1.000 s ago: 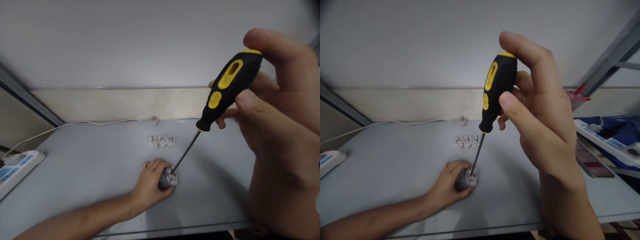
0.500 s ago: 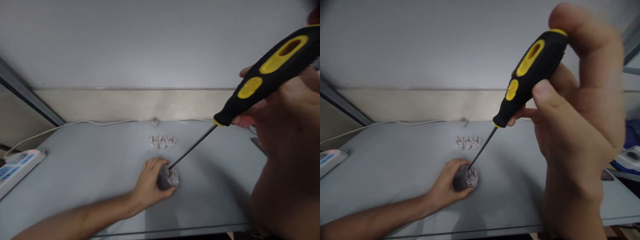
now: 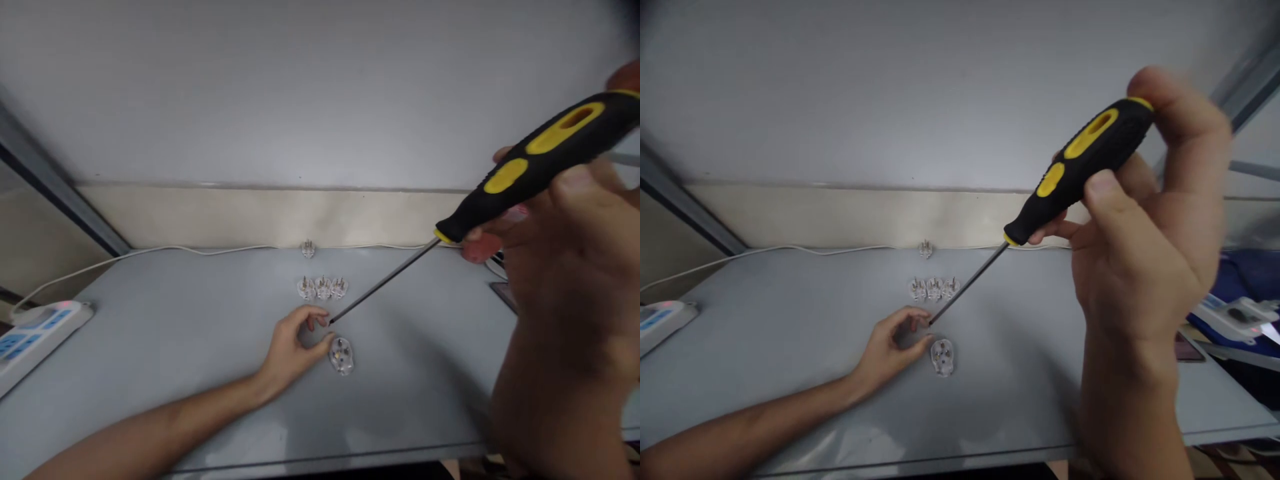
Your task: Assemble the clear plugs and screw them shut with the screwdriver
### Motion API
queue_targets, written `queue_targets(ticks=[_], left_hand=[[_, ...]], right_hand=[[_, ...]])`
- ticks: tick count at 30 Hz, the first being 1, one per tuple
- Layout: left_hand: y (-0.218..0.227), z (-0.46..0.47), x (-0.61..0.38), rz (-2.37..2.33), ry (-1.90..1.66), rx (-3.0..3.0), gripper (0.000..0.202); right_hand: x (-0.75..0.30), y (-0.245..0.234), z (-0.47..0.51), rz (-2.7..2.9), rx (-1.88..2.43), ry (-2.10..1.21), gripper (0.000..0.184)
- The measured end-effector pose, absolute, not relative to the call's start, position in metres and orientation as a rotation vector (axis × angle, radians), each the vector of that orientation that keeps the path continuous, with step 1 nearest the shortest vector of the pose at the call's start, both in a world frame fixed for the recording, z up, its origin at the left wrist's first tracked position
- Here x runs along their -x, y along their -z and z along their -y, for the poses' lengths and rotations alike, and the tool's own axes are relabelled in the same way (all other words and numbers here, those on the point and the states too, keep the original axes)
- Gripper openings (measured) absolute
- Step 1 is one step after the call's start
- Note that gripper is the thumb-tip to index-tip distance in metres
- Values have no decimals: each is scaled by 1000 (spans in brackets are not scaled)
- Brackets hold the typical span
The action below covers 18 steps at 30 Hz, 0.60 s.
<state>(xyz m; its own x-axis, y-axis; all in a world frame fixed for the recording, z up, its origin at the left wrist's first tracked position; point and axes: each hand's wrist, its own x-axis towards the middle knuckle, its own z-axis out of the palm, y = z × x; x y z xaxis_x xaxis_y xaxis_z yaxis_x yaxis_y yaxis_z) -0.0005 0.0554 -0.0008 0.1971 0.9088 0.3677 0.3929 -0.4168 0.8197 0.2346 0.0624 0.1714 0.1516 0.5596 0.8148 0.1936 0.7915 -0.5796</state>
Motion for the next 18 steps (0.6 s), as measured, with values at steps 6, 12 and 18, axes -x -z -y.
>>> queue_targets(ticks=[6, 12, 18], left_hand=[[4, -57, 2, -1200, -1188, -1796, 8], [9, -63, 4, -1226, -1244, -1766, 9], [6, -63, 8, -1246, -1246, -1740, 8]], right_hand=[[-238, -169, -64, 1363, 607, -350, 53], [-244, -160, -56, 1326, 626, -198, 48], [-265, -97, -25, 1573, 773, 231, 62]])
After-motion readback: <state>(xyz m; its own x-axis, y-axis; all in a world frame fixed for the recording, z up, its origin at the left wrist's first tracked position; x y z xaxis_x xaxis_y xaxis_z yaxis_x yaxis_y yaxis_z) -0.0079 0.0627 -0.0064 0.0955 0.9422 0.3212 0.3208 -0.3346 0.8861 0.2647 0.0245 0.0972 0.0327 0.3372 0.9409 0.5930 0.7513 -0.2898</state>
